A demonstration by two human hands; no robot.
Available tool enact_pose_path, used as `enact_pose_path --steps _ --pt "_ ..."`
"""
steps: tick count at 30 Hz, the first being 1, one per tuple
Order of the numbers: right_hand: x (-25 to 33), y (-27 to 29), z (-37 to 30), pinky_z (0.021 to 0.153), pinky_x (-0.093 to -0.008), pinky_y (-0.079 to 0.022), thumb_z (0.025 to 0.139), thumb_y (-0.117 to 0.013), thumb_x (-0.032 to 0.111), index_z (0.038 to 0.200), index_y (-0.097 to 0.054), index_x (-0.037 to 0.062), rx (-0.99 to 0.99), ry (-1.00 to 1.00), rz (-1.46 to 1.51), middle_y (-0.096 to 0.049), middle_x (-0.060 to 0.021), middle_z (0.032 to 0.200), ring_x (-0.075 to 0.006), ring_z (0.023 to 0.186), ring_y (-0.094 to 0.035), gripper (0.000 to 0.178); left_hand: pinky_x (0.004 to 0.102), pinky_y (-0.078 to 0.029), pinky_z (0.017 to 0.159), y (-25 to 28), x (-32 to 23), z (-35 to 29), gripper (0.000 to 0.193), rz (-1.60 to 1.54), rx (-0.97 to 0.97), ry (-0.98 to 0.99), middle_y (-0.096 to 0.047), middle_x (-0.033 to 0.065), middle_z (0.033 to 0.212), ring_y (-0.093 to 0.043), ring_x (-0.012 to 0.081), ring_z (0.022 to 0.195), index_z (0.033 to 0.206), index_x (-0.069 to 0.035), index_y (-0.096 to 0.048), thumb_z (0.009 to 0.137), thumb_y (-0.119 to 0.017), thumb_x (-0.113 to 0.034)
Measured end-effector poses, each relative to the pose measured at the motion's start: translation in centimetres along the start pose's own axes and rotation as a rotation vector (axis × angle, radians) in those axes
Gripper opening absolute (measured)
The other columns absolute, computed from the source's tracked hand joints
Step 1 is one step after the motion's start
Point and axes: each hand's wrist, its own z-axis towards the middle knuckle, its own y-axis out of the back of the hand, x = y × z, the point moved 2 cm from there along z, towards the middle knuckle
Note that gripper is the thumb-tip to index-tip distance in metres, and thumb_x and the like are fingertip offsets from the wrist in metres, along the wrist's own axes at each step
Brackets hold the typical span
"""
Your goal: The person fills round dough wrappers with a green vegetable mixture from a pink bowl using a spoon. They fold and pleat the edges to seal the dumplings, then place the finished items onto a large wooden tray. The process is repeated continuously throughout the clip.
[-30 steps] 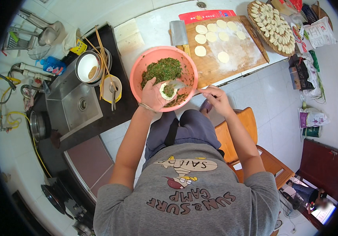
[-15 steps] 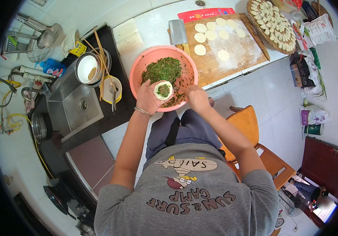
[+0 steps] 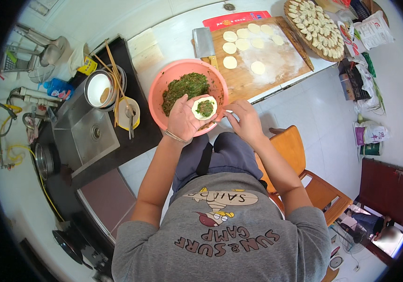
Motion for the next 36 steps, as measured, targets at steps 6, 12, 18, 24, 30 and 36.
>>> enact_pose_path --steps 6,12,18,24,30,36 --pt "3.2 3.6 0.1 0.068 -0.0349 -0.044 0.069 -0.070 0.007 0.090 -0.064 0.0068 -0.061 0.280 -0.110 -0.057 -0.0050 0.087 -0.0240 0.079 -0.056 0.022 0.0473 -0.036 0.104 -2.3 1.6 1.3 0.062 -0.032 0.122 0.073 -0.047 0.0222 0.130 -0.048 0.0327 0.120 0.133 0.007 -0.035 0.096 -0.029 -0.042" --pt "2.3 5.1 -0.9 0.068 -0.0328 -0.043 0.068 -0.063 0.011 0.089 -0.065 0.0070 -0.044 0.339 -0.259 -0.057 -0.0028 0.089 -0.0194 0.081 -0.056 0.022 0.0441 -0.042 0.099 -3.5 4.1 3.2 0.050 -0.007 0.124 0.146 -0.050 0.0189 0.126 -0.052 0.0286 0.115 0.127 0.004 -0.040 0.097 -0.030 -0.035" --pt "-0.5 7.7 -1.0 0.066 -0.0316 -0.043 0.068 -0.062 0.013 0.087 -0.064 0.0062 -0.039 0.398 -0.273 -0.058 -0.0023 0.087 -0.0180 0.080 -0.057 0.020 0.0355 -0.051 0.083 -5.5 6.3 5.6 0.027 0.236 -0.025 0.080 -0.061 0.0106 0.108 -0.060 0.0201 0.097 0.116 0.000 -0.054 0.092 -0.050 -0.011" --pt "-6.5 11.2 0.1 0.066 -0.0321 -0.044 0.068 -0.065 0.008 0.084 -0.065 0.0064 -0.058 0.339 -0.141 -0.059 -0.0029 0.088 -0.0196 0.080 -0.057 0.016 0.0307 -0.051 0.081 -9.1 9.3 10.9 0.025 0.533 -0.149 0.006 -0.060 0.0071 0.105 -0.059 0.0145 0.094 0.113 -0.001 -0.056 0.088 -0.053 -0.002" --pt "-13.6 17.9 2.2 0.072 -0.0327 -0.045 0.069 -0.068 0.001 0.082 -0.068 0.0074 -0.071 0.153 0.118 -0.060 -0.0055 0.090 -0.0227 0.082 -0.057 0.014 0.0376 -0.048 0.090 -15.5 12.7 16.7 0.030 0.505 -0.134 -0.062 -0.058 0.0099 0.111 -0.057 0.0179 0.102 0.111 0.002 -0.059 0.094 -0.045 -0.019" --pt "-18.5 23.2 4.0 0.076 -0.0320 -0.046 0.068 -0.070 -0.001 0.080 -0.068 0.0055 0.037 0.038 0.240 -0.061 -0.0048 0.092 -0.0223 0.087 -0.057 0.014 0.0344 -0.050 0.088 -19.3 15.0 20.9 0.031 0.398 -0.097 -0.087 -0.060 0.0098 0.110 -0.058 0.0180 0.102 0.113 0.002 -0.059 0.093 -0.048 -0.019"
